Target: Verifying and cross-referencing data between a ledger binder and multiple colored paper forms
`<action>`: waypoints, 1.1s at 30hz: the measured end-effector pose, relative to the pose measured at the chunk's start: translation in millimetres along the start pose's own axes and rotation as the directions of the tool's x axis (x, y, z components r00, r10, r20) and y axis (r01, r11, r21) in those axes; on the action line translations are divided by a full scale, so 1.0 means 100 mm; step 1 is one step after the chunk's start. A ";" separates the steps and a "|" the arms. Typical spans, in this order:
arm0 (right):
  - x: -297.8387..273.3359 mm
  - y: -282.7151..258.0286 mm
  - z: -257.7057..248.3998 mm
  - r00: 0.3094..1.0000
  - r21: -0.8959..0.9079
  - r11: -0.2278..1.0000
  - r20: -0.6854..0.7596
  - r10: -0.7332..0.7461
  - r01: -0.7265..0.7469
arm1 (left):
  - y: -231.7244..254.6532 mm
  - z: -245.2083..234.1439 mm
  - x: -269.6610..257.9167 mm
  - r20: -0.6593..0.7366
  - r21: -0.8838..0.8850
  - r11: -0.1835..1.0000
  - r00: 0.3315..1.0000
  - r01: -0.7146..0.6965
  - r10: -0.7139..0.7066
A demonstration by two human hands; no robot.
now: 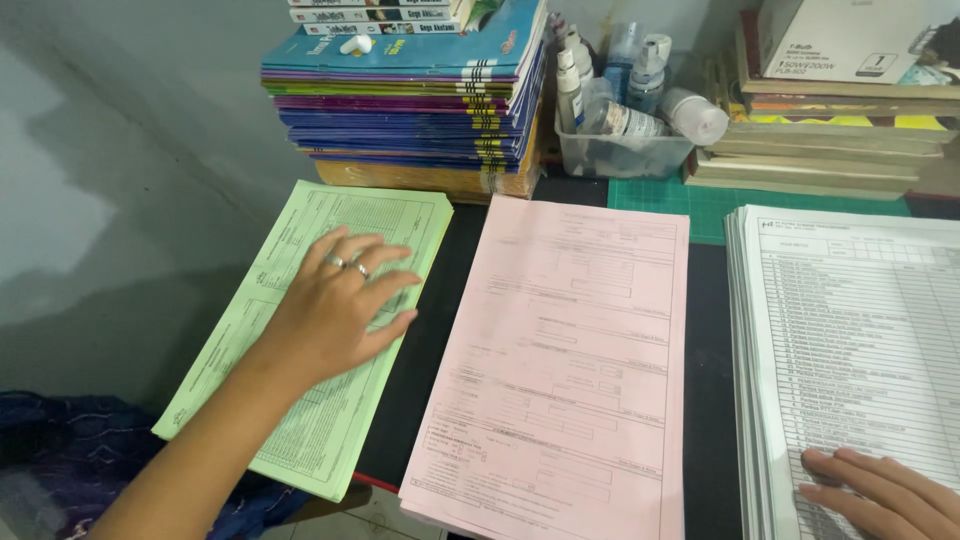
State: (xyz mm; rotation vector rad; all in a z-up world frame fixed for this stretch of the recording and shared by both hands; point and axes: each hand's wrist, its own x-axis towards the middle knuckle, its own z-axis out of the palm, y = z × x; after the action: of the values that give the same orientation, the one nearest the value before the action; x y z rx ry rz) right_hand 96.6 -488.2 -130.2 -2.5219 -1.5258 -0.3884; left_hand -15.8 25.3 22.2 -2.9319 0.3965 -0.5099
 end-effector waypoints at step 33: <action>0.41 -0.64 -0.60 0.932 0.163 0.923 -0.040 0.359 -0.349 | 0.15 0.54 0.49 -0.026 -0.353 0.932 0.995 0.077 -0.092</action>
State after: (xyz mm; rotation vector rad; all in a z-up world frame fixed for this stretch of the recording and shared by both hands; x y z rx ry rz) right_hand 49.8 -440.4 -59.8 -2.5587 -1.0000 -0.2876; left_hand 44.2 1.9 -15.2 -3.3009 0.4054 -0.5655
